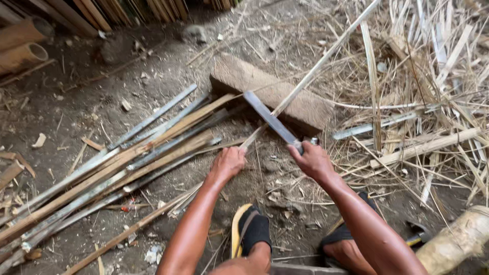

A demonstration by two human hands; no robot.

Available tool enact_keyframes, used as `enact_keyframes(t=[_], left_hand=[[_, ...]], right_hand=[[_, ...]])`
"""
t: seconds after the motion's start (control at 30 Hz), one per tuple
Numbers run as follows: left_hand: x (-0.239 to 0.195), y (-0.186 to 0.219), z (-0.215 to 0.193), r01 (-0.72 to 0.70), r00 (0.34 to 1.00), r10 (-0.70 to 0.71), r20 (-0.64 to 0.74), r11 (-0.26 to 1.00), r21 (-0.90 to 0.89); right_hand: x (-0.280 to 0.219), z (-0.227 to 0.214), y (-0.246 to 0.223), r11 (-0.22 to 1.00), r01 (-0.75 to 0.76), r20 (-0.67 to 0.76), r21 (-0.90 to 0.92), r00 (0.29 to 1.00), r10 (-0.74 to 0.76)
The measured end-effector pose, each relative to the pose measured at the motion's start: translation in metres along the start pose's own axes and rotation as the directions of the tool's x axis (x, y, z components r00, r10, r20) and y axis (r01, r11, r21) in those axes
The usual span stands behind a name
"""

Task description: The person uses a machete to shave and smooth thin bamboo strips. They repeatedly draw the blade along the strips to remove rough edges and thin the material, then place the finished pieces on a pile on the ground.

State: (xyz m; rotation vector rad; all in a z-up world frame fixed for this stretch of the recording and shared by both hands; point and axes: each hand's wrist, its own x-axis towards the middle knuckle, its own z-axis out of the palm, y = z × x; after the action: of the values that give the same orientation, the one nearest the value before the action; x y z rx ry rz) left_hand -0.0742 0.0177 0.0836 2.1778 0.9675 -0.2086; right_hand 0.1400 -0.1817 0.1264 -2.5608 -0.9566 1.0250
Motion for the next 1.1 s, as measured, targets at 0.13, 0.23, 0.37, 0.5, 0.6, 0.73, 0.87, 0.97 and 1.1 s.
enact_keyframes(t=[0.13, 0.23, 0.37, 0.5, 0.6, 0.73, 0.87, 0.97, 1.1], left_hand=[[-0.02, -0.016, 0.0, 0.115, 0.981, -0.118, 0.153, 0.993, 0.029], [-0.038, -0.036, 0.006, 0.216, 0.968, -0.23, 0.098, 0.966, 0.142], [-0.033, -0.049, 0.023, 0.244, 0.97, -0.243, -0.024, 0.964, 0.105], [-0.033, -0.081, 0.017, 0.387, 0.92, -0.391, 0.017, 0.917, 0.097], [-0.071, -0.133, -0.01, 0.347, 0.938, -0.345, -0.037, 0.935, 0.078], [-0.091, -0.16, -0.003, 0.374, 0.928, -0.365, -0.081, 0.906, 0.199], [-0.031, -0.118, 0.021, 0.27, 0.953, -0.204, -0.223, 0.906, 0.326], [-0.015, -0.087, 0.033, 0.278, 0.96, -0.265, -0.086, 0.895, 0.349], [-0.006, -0.058, 0.015, 0.213, 0.976, -0.18, -0.125, 0.909, 0.358]], right_hand=[[0.011, -0.02, -0.001, 0.977, 0.151, 0.212, -0.149, 0.97, -0.118], [0.013, -0.023, -0.003, 0.967, -0.066, -0.186, -0.244, 0.982, 0.02], [0.001, -0.01, -0.002, 0.99, 0.051, -0.109, -0.13, 0.992, -0.066], [0.008, -0.018, -0.003, 0.967, 0.168, 0.102, -0.192, 0.983, -0.15], [0.025, -0.052, 0.002, 0.996, -0.079, -0.095, -0.05, 0.993, 0.074], [0.019, -0.061, 0.01, 0.973, -0.225, -0.209, -0.048, 0.955, 0.21], [0.004, -0.015, -0.027, 0.997, -0.066, 0.074, -0.034, 0.995, 0.068], [-0.027, 0.032, -0.051, 0.966, 0.154, 0.168, -0.208, 0.978, -0.12], [-0.029, 0.018, -0.062, 0.883, 0.185, 0.017, -0.431, 0.98, -0.197]])
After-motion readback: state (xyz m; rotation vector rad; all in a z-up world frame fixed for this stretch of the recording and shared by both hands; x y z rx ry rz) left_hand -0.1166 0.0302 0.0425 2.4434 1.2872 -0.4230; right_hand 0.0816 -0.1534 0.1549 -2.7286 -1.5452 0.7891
